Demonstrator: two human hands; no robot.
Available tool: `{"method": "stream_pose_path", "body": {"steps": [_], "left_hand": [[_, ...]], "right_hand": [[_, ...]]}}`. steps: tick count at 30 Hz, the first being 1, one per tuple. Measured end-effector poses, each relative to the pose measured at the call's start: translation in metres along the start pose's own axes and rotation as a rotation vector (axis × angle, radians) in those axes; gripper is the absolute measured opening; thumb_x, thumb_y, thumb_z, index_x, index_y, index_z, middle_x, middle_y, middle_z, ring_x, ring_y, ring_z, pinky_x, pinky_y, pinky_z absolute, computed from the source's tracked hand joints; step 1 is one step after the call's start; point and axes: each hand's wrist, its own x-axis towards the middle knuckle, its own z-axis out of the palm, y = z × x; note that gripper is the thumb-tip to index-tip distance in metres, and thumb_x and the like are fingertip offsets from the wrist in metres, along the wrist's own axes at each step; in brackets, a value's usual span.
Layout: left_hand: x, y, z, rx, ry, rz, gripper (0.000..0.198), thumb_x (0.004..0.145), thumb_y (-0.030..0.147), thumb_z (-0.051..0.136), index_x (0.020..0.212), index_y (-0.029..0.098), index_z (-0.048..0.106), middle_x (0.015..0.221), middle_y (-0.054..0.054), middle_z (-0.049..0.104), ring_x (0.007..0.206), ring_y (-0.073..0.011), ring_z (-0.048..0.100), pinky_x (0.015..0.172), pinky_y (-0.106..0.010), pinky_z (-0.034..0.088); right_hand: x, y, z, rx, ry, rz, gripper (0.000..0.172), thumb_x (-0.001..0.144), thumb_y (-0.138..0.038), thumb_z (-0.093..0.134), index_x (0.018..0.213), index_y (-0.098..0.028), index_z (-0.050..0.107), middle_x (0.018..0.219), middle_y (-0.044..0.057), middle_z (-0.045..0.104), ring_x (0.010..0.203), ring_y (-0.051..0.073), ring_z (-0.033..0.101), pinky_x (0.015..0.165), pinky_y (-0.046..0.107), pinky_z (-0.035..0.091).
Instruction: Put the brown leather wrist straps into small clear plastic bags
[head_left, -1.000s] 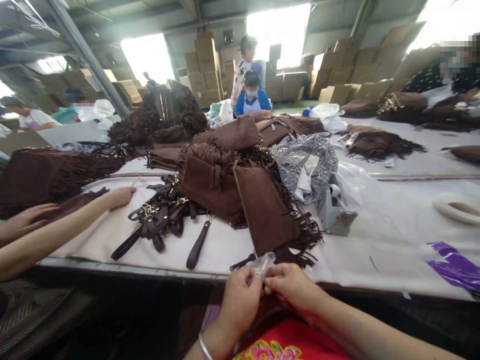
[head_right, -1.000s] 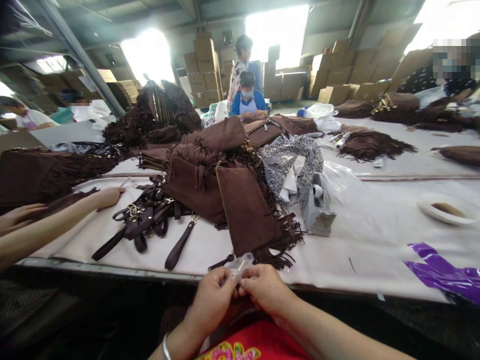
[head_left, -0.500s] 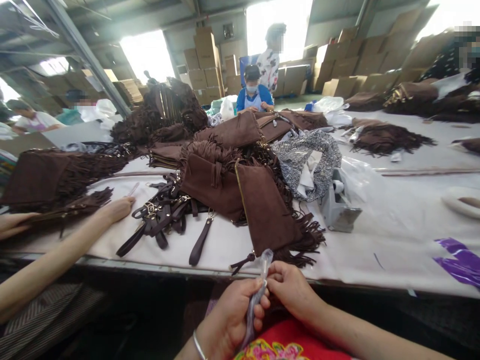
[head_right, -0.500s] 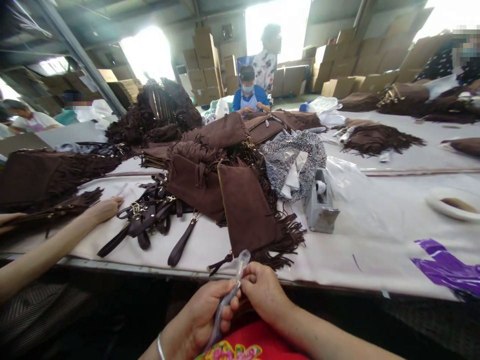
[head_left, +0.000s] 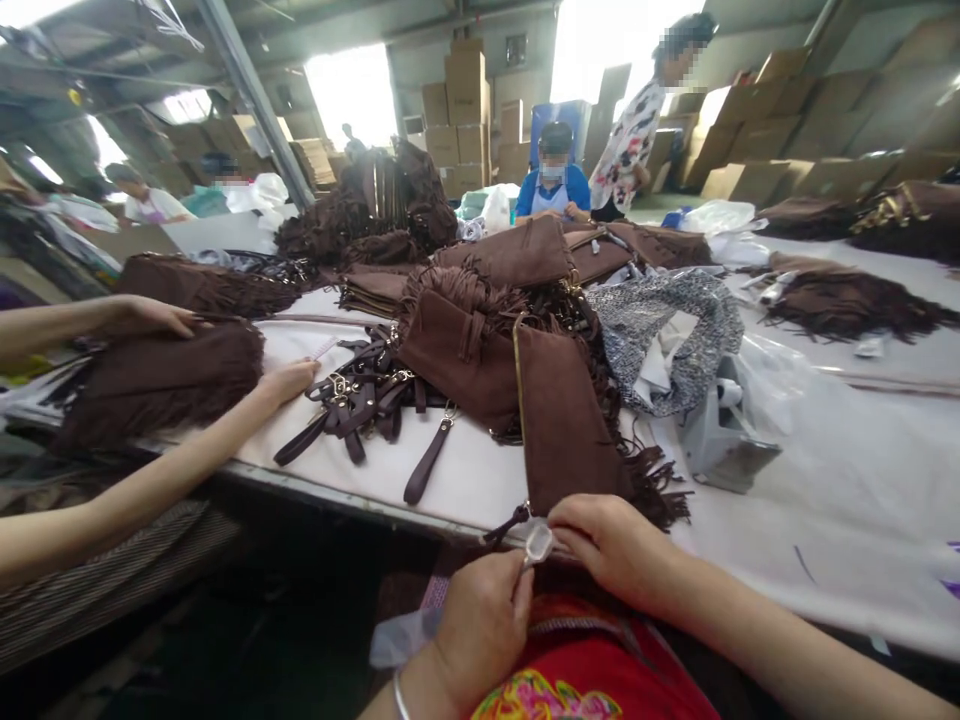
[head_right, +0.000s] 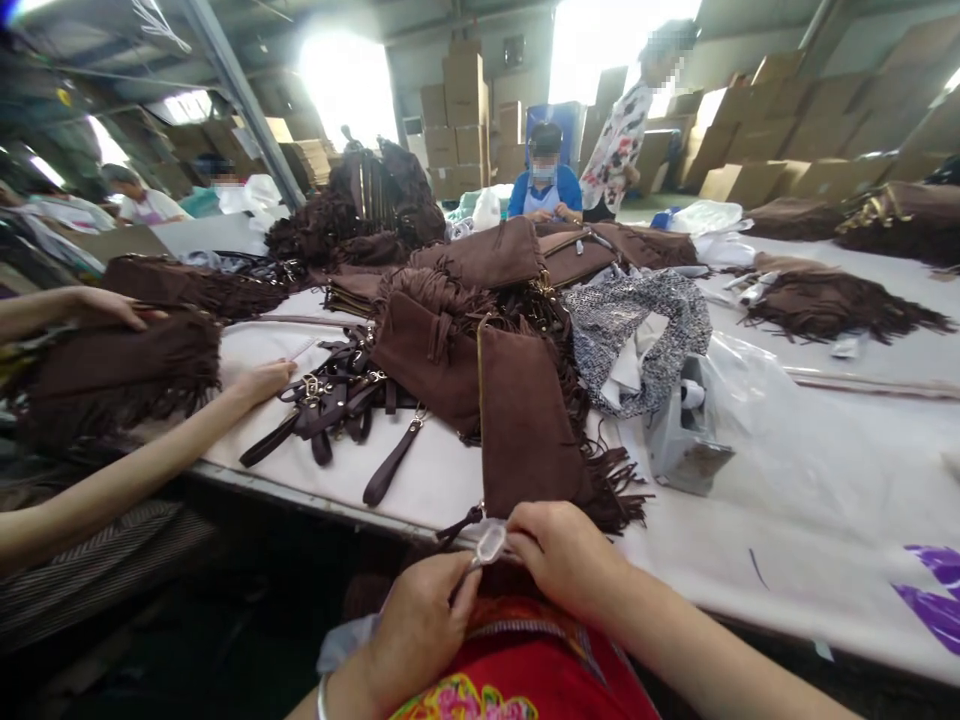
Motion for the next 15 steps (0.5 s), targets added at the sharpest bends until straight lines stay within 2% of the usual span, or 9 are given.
{"method": "stream_pose_path", "body": {"steps": [2,5,10,15], "left_hand": [[-0.003,-0.005,0.004,0.079,0.020,0.050,0.024,0.092,0.020,0.042,0.090,0.021,0.066,0.080,-0.007,0.072,0.074,-0.0198,0.068,0.067,-0.028,0.047],[-0.006,-0.010,0.008,0.159,0.036,0.099,0.026,0.093,0.019,0.038,0.092,0.019,0.064,0.077,-0.007,0.071,0.067,-0.0197,0.067,0.061,-0.029,0.047],[-0.006,-0.010,0.004,0.139,0.023,0.085,0.028,0.094,0.023,0.035,0.089,0.018,0.062,0.076,-0.008,0.069,0.067,-0.0216,0.066,0.061,-0.031,0.046],[-0.002,-0.004,0.004,-0.130,0.010,-0.116,0.030,0.095,0.029,0.037,0.079,0.021,0.061,0.076,-0.008,0.070,0.069,-0.0191,0.065,0.061,-0.028,0.042]], "right_hand": [[0.009,-0.010,-0.004,-0.051,-0.044,-0.213,0.021,0.089,-0.020,0.050,0.085,-0.020,0.070,0.084,0.004,0.070,0.078,0.015,0.064,0.071,0.023,0.044],[0.023,-0.019,0.002,-0.191,-0.156,-0.413,0.019,0.086,-0.015,0.052,0.089,-0.020,0.069,0.091,0.004,0.068,0.080,0.015,0.062,0.070,0.023,0.043],[0.035,-0.024,0.013,-0.497,-0.216,-0.528,0.012,0.085,-0.021,0.058,0.077,-0.018,0.067,0.081,0.004,0.064,0.073,0.017,0.057,0.062,0.027,0.039],[0.027,-0.027,0.022,-0.575,-0.109,-0.577,0.006,0.084,-0.021,0.062,0.080,-0.018,0.063,0.082,0.005,0.062,0.077,0.020,0.053,0.065,0.031,0.038]]}}
